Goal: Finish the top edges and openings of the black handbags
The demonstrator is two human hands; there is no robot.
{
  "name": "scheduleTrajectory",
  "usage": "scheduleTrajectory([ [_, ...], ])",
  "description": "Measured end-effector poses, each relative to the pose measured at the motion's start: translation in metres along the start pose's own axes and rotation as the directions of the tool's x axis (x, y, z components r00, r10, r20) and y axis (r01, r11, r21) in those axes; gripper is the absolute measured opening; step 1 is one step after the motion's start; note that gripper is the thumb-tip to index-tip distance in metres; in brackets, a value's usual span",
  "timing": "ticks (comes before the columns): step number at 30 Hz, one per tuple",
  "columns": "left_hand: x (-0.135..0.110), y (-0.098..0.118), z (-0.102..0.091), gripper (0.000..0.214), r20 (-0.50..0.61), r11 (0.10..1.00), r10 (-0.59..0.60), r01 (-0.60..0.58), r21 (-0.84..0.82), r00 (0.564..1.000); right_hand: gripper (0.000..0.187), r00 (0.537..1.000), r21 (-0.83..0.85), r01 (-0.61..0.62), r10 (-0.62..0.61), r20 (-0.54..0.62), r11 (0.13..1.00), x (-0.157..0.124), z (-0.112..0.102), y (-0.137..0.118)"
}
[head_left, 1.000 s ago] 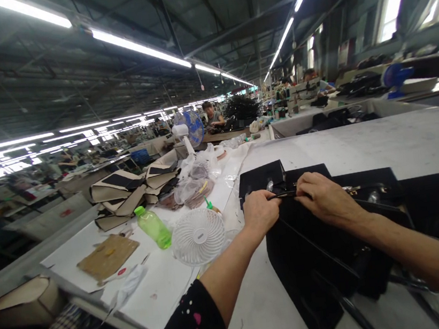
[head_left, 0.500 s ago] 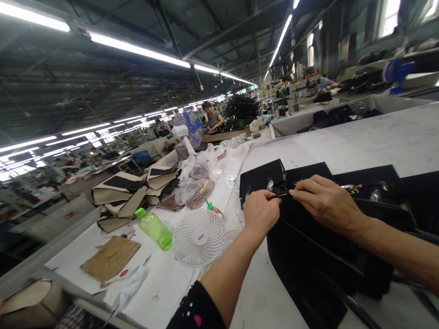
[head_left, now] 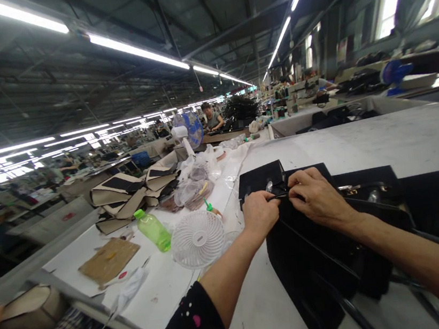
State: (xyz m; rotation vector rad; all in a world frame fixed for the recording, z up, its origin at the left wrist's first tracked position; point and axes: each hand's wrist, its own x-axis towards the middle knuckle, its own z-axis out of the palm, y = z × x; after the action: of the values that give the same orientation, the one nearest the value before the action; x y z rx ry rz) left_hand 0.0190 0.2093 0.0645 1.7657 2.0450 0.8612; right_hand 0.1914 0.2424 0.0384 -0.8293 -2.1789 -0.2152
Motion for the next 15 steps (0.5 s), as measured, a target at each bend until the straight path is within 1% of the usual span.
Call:
scheduleTrajectory([
  [4, -0.001, 0.000, -0.001, 0.021, -0.028, 1.000, 0.003, -0.002, 0.018, 1.000, 0.016, 0.999, 0.057, 0.010, -0.013, 0.051, 0.998, -0.001, -0.002, -0.016],
  [7, -0.002, -0.001, -0.004, 0.021, -0.013, 1.000, 0.013, -0.013, 0.007, 1.000, 0.019, 0.995, 0.101, 0.019, -0.029, 0.098, 0.995, 0.000, -0.003, -0.020],
  [12, -0.001, -0.005, -0.004, 0.020, 0.027, 0.999, 0.039, -0.038, -0.038, 0.999, 0.017, 0.995, 0.100, -0.083, 0.077, 0.067, 0.992, 0.000, -0.001, 0.000],
  [15, 0.001, -0.006, -0.002, 0.019, 0.034, 0.998, 0.041, -0.039, -0.056, 0.999, 0.015, 0.994, 0.121, -0.090, 0.082, 0.071, 0.989, -0.001, 0.002, 0.010],
])
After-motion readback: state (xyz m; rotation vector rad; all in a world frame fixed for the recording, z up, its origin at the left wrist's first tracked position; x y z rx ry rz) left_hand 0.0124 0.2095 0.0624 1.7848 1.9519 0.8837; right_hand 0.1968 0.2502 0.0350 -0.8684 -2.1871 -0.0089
